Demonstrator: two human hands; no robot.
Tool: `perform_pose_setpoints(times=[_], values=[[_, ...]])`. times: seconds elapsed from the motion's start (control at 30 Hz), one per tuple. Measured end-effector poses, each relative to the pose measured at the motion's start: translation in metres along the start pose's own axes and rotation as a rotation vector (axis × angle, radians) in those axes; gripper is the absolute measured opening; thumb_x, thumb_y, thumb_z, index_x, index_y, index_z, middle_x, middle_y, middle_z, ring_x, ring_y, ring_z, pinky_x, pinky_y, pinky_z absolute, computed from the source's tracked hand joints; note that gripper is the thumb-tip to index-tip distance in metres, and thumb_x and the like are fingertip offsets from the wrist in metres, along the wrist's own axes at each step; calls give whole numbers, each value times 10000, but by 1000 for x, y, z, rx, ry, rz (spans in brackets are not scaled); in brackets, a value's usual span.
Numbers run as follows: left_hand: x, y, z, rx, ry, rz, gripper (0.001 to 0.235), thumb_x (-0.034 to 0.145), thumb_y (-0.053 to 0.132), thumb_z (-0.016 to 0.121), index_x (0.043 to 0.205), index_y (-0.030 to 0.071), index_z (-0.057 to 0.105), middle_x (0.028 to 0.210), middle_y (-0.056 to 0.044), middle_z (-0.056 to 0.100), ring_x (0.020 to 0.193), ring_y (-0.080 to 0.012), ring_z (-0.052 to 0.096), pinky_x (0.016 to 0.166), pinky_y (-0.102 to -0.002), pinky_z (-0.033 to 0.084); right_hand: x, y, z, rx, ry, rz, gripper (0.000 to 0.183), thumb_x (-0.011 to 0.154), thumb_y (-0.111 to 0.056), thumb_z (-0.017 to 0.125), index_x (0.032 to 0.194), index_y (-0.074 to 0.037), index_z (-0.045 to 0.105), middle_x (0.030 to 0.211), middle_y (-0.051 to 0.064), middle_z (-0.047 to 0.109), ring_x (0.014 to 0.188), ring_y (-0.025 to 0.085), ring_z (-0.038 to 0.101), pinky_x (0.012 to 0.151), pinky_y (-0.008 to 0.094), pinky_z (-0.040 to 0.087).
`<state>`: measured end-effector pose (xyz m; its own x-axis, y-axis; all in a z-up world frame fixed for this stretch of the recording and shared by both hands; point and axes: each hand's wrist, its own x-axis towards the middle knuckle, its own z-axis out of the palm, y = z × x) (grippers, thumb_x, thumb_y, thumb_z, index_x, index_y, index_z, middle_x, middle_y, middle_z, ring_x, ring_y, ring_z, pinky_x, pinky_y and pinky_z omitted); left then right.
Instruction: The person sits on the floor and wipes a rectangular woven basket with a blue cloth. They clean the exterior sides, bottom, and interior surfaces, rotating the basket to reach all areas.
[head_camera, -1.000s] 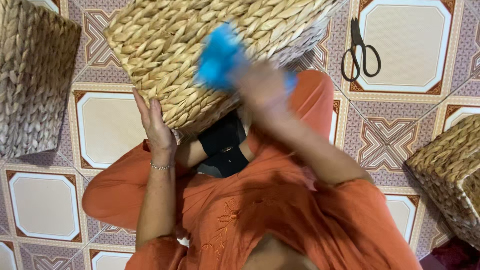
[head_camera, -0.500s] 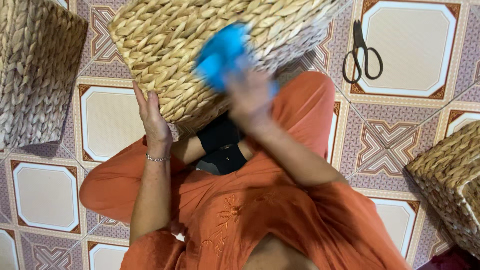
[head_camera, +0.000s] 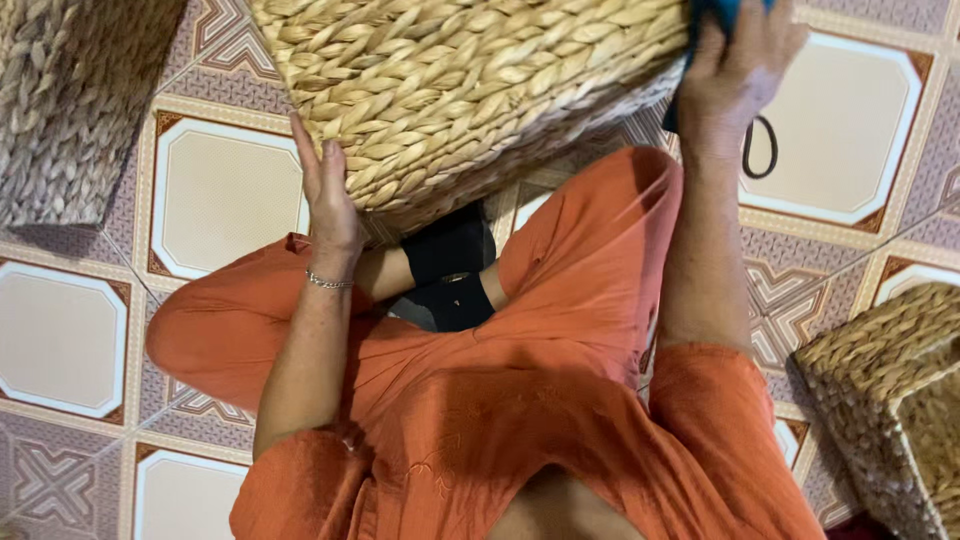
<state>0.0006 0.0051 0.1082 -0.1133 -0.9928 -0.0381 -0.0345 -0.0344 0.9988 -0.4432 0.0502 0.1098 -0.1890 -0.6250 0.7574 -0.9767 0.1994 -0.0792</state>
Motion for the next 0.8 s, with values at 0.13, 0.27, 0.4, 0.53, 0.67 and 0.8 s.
perform_pose_setpoints(times=[0.13, 0.27, 0.4, 0.53, 0.67, 0.8], values=[[-4, -11, -2, -10, 32, 74, 697, 1167, 431, 279, 1683, 31, 34, 1784, -212, 25, 1658, -312, 87, 1374, -434, 88, -7, -64, -11, 138, -7, 139, 471, 968, -12, 665, 1430, -71, 591, 1381, 196, 616, 1222, 406, 607, 1065, 592, 464], [-6, -23, -2, -7, 80, 95, 694, 1168, 448, 207, 1709, 41, 53, 1795, -178, 15, 1658, -292, 41, 1361, -420, 61, -37, -214, -67, 501, -37, -115, 443, 927, 9, 625, 1356, -101, 634, 1323, 136, 615, 964, 313, 644, 775, 450, 543], [-3, -22, 1, -310, -31, 90, 712, 1135, 359, 368, 1676, 57, 18, 1739, -199, 132, 1561, -304, 225, 1283, -435, 221, -60, -278, -101, 707, -163, -294, 252, 905, -108, 665, 1153, -82, 696, 1381, 192, 600, 879, 268, 601, 758, 387, 504], [-3, -7, -6, -180, -20, 83, 700, 1154, 327, 426, 1672, 21, 70, 1737, -202, 212, 1571, -278, 301, 1299, -388, 256, -50, -225, -81, 665, -172, -315, 248, 897, -65, 676, 1141, -110, 686, 1287, 121, 655, 828, 263, 579, 717, 386, 461], [-7, 1, 0, -123, 10, 56, 694, 1160, 338, 420, 1672, 16, 81, 1743, -201, 224, 1594, -272, 288, 1319, -360, 228, -15, -100, -51, 248, -211, -210, 584, 889, 141, 477, 1449, -13, 536, 1294, 180, 620, 1131, 340, 652, 1029, 506, 524], [-9, 6, 2, -74, -3, 77, 698, 1155, 357, 414, 1674, 29, 80, 1744, -209, 196, 1600, -297, 276, 1325, -381, 233, 6, 4, -8, 270, -256, 254, 403, 961, -27, 681, 1358, -60, 623, 1298, 286, 623, 1184, 503, 556, 1062, 589, 408]])
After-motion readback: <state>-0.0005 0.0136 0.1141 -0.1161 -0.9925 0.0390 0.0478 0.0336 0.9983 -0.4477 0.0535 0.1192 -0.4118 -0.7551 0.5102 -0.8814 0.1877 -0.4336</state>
